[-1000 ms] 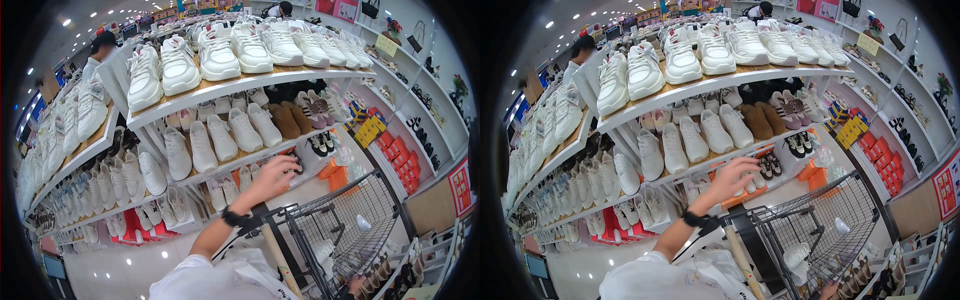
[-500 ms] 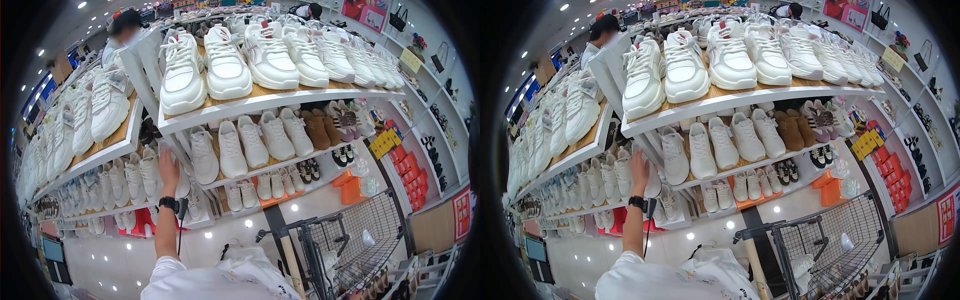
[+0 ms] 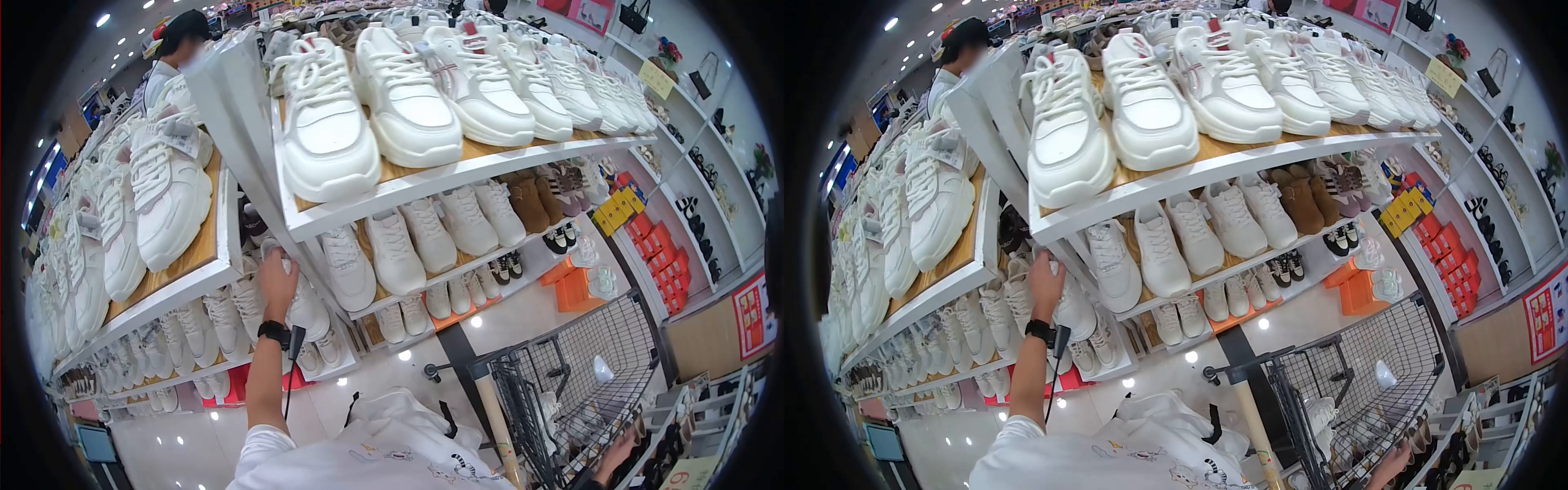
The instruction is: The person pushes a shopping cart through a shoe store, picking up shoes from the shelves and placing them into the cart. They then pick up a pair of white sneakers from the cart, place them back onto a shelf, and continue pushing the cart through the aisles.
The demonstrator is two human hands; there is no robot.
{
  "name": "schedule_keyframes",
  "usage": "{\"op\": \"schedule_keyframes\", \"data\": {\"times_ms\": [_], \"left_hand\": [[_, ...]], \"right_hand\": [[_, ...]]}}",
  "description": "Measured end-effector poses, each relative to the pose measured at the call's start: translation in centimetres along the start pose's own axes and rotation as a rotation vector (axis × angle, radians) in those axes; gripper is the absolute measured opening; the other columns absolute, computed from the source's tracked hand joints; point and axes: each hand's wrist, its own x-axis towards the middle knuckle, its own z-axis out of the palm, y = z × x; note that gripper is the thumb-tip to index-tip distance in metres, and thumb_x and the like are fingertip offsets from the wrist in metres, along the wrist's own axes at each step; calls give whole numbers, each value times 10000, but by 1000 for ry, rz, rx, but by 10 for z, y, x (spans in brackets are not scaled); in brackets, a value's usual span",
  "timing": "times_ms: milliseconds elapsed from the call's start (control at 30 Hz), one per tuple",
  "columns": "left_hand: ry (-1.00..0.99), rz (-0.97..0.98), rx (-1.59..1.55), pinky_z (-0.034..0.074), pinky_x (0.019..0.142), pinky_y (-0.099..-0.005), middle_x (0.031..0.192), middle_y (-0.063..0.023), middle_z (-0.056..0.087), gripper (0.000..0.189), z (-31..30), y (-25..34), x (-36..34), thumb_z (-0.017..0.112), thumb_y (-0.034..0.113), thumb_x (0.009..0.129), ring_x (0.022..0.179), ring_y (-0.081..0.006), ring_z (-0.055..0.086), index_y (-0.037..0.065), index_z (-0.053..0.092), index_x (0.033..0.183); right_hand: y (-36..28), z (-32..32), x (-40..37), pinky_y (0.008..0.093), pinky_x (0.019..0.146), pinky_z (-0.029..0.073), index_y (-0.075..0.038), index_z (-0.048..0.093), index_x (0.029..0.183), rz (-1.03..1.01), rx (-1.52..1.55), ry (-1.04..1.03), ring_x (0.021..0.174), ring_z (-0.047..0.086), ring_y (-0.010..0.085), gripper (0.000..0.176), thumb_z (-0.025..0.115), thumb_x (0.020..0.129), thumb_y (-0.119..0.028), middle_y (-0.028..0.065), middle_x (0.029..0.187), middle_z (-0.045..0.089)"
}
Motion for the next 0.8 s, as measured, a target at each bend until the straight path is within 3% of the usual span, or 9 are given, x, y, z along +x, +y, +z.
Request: {"op": "schedule_keyframes", "data": {"times_ms": [33,200,300,400,467,533,567,633,800], "left_hand": [[30,-6,-25,409,717,-417,882,-157,553,287,0,2,0,564,152,712,846,-335,526,27,497,961],[181,-57,-149,421,698,-406,824,-143,570,231,6,3,-2,585,121,677,808,-325,543,34,516,880],[150,-120,-125,421,701,-406,803,-128,565,209,11,-3,-3,580,121,682,819,-321,538,49,517,868],[123,-165,-36,413,737,-424,807,-142,565,181,8,3,-6,544,172,731,809,-325,540,57,522,869],[195,-138,33,415,740,-424,818,-145,576,193,3,4,-7,542,209,744,801,-333,544,54,545,859],[371,-104,108,416,732,-435,802,-148,588,221,5,7,-10,531,257,758,777,-345,549,53,594,815],[387,-117,107,416,732,-435,802,-148,588,221,10,3,-10,531,257,758,777,-345,549,53,594,815],[282,-183,-57,411,726,-448,805,-160,591,232,24,-5,-12,516,262,769,771,-352,547,51,605,802],[219,-165,19,366,817,-450,905,-119,611,252,25,-10,-15,547,284,748,893,-320,541,87,633,881]], "right_hand": [[-18,5,12,332,796,422,25,460,1131,-147,181,102,903,553,262,296,457,842,-36,160,968,563],[-308,-11,-12,285,765,430,-3,511,1069,-457,676,-408,827,561,191,253,499,818,-31,117,880,571],[-435,14,-61,295,762,443,8,562,982,-919,595,-659,875,580,223,190,530,800,-38,118,923,602],[-540,59,-106,324,788,439,-36,523,1078,-1316,659,-940,925,554,286,285,547,800,-94,135,1040,558],[-594,113,-133,346,839,414,-42,473,1141,-1333,709,-1066,982,518,316,391,580,787,-171,170,1102,516],[-637,177,-156,363,828,417,-35,449,1145,-1609,676,-707,1020,486,306,465,634,735,-153,181,1136,465],[-654,188,-165,363,828,417,-35,449,1145,-1630,674,-699,1020,486,306,465,634,735,-153,181,1136,465],[-678,201,-182,390,872,388,-35,427,1153,-1508,642,-1038,1076,438,330,536,669,697,-178,193,1139,432],[-679,236,-209,384,912,357,-44,363,1193,-1530,455,-889,1096,428,329,655,703,661,-216,177,1167,393]]}}
